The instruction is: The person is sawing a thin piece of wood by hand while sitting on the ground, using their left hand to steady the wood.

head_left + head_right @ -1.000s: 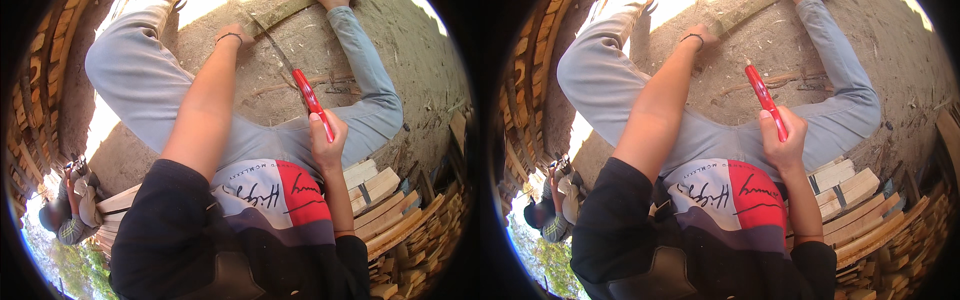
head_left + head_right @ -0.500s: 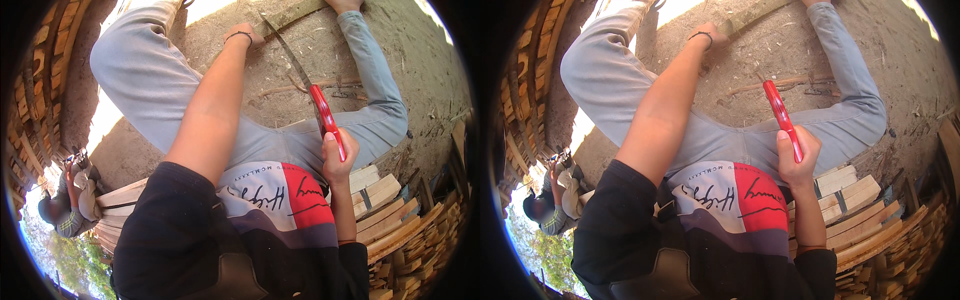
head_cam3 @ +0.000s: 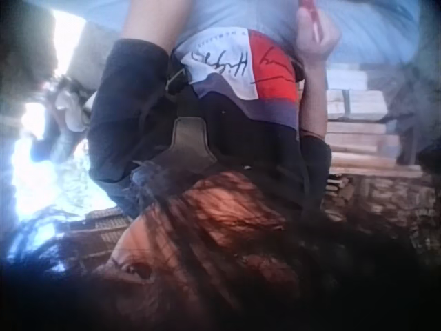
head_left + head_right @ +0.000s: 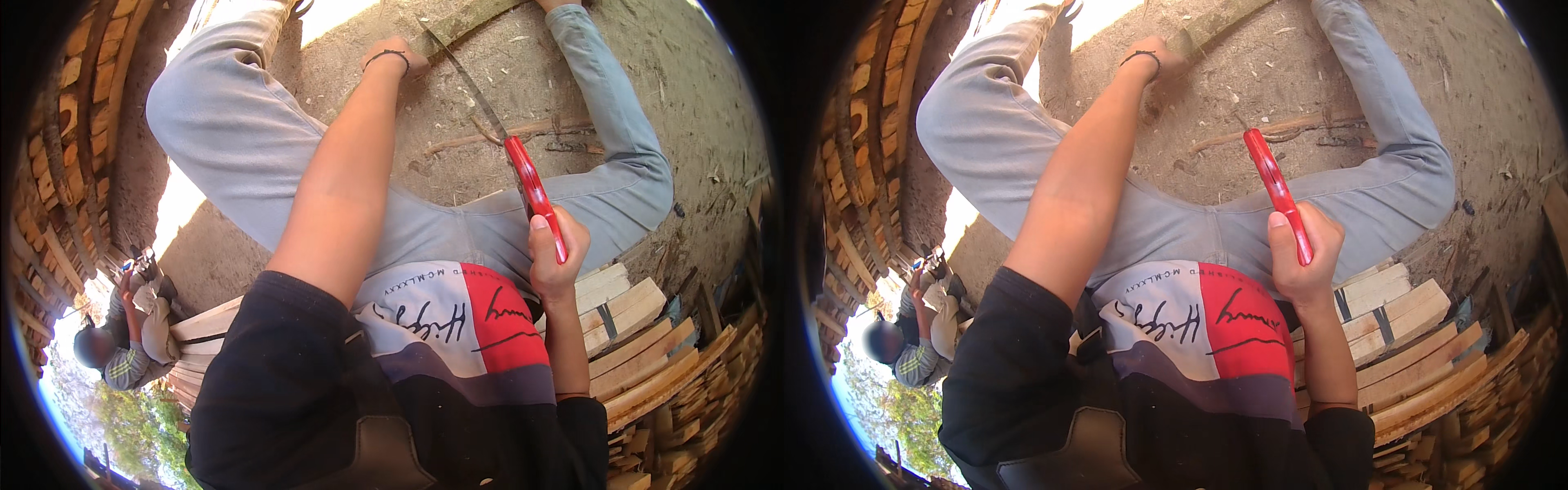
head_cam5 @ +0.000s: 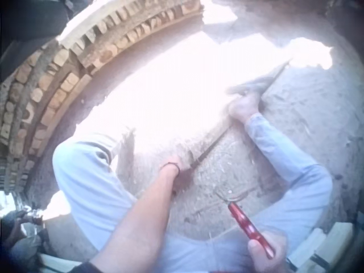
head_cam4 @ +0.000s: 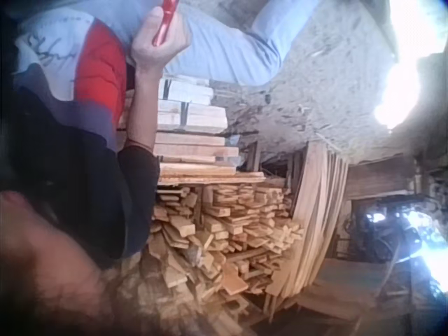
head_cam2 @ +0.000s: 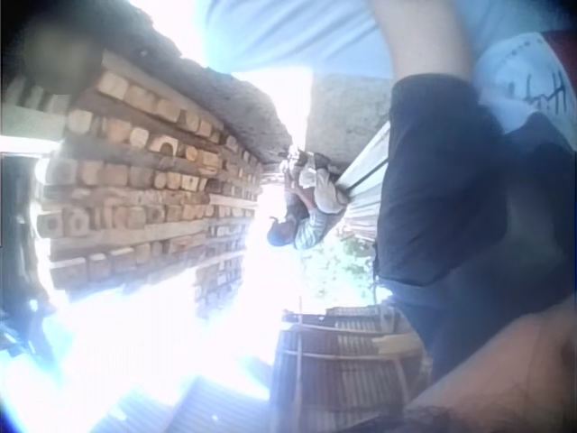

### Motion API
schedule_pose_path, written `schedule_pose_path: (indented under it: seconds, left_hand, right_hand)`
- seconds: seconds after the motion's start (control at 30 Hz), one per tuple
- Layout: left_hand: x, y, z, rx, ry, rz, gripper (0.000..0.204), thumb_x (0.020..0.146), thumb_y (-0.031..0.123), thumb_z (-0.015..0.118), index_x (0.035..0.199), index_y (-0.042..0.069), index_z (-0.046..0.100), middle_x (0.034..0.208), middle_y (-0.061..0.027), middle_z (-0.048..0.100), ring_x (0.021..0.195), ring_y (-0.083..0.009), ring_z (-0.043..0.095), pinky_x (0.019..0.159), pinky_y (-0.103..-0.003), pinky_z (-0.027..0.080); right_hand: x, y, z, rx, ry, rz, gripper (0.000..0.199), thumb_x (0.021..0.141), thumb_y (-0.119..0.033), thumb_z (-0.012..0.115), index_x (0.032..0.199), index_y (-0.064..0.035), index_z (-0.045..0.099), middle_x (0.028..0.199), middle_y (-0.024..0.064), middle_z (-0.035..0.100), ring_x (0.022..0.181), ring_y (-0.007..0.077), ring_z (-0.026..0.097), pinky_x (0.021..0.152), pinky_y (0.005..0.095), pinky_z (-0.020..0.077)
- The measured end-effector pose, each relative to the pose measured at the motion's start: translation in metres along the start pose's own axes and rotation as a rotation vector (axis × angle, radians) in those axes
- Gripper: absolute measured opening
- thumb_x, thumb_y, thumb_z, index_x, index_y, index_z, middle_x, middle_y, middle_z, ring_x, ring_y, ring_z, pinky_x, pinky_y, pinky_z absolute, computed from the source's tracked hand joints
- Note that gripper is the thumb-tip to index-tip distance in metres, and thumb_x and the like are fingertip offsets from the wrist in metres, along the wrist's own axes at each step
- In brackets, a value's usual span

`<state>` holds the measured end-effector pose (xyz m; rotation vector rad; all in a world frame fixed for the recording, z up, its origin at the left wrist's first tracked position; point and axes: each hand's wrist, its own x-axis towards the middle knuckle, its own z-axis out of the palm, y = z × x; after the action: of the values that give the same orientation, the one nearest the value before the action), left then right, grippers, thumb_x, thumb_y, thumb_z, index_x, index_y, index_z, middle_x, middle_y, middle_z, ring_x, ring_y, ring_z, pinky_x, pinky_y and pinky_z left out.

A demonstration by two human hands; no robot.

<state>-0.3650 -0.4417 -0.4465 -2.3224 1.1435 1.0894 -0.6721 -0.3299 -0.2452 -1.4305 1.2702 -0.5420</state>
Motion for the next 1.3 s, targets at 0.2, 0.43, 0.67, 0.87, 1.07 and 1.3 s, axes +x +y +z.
schedule_pose_path:
  seconds: [0.2,0.43,0.67,0.87,1.07,1.3]
  left_hand:
    - [-0.002,0.006,-0.005,-0.025,-0.028,0.028,0.046,0.075,0.035,0.068,0.112,0.009,0.072,0.113,-0.0138,0.071,0.104,-0.0264,0.069,0.087,-0.038,0.055]
    - [-0.008,0.003,0.008,-0.029,0.135,0.044,0.041,0.074,0.033,0.067,0.104,0.006,0.075,0.103,-0.0149,0.073,0.096,-0.0283,0.07,0.083,-0.041,0.056]
    - [-0.007,0.011,0.001,-0.06,0.068,0.052,0.04,0.073,0.034,0.067,0.103,0.008,0.075,0.106,-0.015,0.072,0.096,-0.0263,0.07,0.083,-0.039,0.055]
    - [-0.009,0.001,0.001,-0.034,0.1,0.011,0.043,0.075,0.037,0.068,0.105,0.007,0.075,0.107,-0.0165,0.072,0.099,-0.0277,0.07,0.084,-0.039,0.056]
    - [-0.007,0.009,-0.004,-0.059,0.016,0.068,0.044,0.076,0.037,0.069,0.109,0.008,0.074,0.113,-0.0185,0.071,0.102,-0.0306,0.07,0.086,-0.042,0.056]
    - [-0.009,0.0,0.009,-0.044,0.133,0.051,0.041,0.077,0.036,0.068,0.106,0.009,0.076,0.11,-0.018,0.072,0.102,-0.0295,0.07,0.086,-0.044,0.056]
  right_hand:
    - [0.048,0.01,0.031,-0.016,0.06,-0.056,0.03,0.092,-0.017,0.064,0.069,-0.0015,0.054,0.055,0.0025,0.043,0.051,0.0081,0.039,0.047,0.0307,0.0307]
    - [0.004,0.008,-0.007,0.041,0.017,0.058,0.03,0.092,-0.017,0.063,0.068,-0.0012,0.053,0.055,0.0007,0.043,0.052,0.0077,0.038,0.047,0.0297,0.0287]
    - [0.038,0.011,0.021,0.072,0.053,0.1,0.029,0.093,-0.017,0.061,0.07,-0.0001,0.055,0.058,-0.0008,0.043,0.055,0.0061,0.039,0.049,0.0285,0.0281]
    - [-0.008,0.013,0.001,0.034,0.029,0.048,0.03,0.094,-0.017,0.061,0.07,-0.001,0.053,0.057,-0.0009,0.043,0.055,0.0062,0.038,0.048,0.0293,0.0286]
    - [0.037,0.02,0.019,0.028,0.051,0.066,0.029,0.094,-0.016,0.061,0.07,-0.0011,0.053,0.057,-0.0007,0.043,0.054,0.0075,0.038,0.048,0.0294,0.0291]
    - [-0.009,0.004,0.003,-0.01,0.027,0.028,0.028,0.093,-0.015,0.063,0.071,-0.0012,0.054,0.058,0.0,0.042,0.054,0.0069,0.038,0.048,0.0291,0.0291]
